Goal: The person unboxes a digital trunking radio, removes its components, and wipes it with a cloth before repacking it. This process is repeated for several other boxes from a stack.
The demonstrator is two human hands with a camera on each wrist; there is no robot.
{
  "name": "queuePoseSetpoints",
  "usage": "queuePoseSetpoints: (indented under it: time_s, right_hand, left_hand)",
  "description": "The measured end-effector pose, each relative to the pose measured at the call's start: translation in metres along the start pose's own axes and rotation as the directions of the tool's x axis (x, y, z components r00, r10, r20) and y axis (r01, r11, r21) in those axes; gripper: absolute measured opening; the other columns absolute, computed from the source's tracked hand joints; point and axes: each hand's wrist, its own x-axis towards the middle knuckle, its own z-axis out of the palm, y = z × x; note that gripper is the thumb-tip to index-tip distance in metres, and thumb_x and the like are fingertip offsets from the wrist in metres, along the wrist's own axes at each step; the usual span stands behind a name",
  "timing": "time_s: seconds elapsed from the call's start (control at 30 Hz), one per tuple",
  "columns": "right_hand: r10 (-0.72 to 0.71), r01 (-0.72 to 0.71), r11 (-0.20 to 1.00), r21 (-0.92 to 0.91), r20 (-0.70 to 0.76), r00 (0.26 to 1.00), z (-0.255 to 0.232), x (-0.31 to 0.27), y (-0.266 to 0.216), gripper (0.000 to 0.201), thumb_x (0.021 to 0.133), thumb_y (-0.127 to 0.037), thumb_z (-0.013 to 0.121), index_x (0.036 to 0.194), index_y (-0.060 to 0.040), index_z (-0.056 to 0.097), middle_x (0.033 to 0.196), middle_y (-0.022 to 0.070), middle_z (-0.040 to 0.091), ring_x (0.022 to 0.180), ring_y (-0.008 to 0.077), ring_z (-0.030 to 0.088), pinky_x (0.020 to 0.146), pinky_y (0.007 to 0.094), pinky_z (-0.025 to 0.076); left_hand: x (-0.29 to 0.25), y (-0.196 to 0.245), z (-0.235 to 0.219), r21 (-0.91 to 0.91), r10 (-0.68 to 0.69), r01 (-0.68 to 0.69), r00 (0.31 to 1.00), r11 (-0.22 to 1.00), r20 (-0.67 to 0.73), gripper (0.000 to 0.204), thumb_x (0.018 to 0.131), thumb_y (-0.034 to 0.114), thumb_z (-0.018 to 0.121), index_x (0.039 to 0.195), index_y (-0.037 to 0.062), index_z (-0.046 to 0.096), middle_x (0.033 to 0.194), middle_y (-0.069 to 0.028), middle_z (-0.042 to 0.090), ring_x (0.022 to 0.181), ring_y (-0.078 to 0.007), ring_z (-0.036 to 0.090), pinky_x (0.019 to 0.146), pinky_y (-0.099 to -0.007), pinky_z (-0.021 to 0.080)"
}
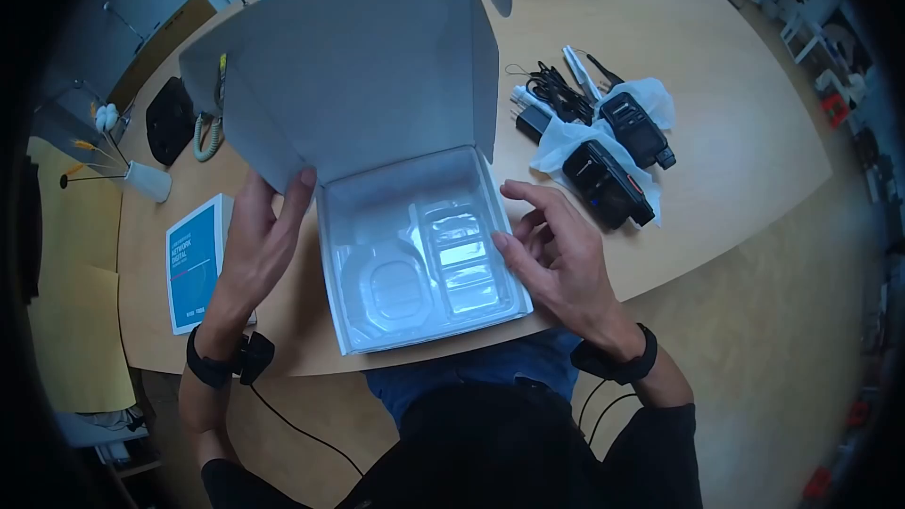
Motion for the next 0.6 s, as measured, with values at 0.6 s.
queuePoseSetpoints:
  time_s: [0.6]
  right_hand:
    - [0.035,-0.034,0.999,-0.013,0.089,0.995,0.003,0.038,0.004,0.083,0.09,0.0,0.068,0.16,0.0003,0.025,0.139,0.0146,0.056,0.076,0.006,0.051,0.066,0.0214,0.046]
  left_hand:
    - [0.001,0.016,-0.003,0.049,-0.096,0.09,0.986,0.995,0.138,0.026,0.106,0.015,0.041,0.115,-0.0081,0.049,0.092,-0.0275,0.057,0.084,-0.0437,0.057,0.083,-0.0491,0.046]
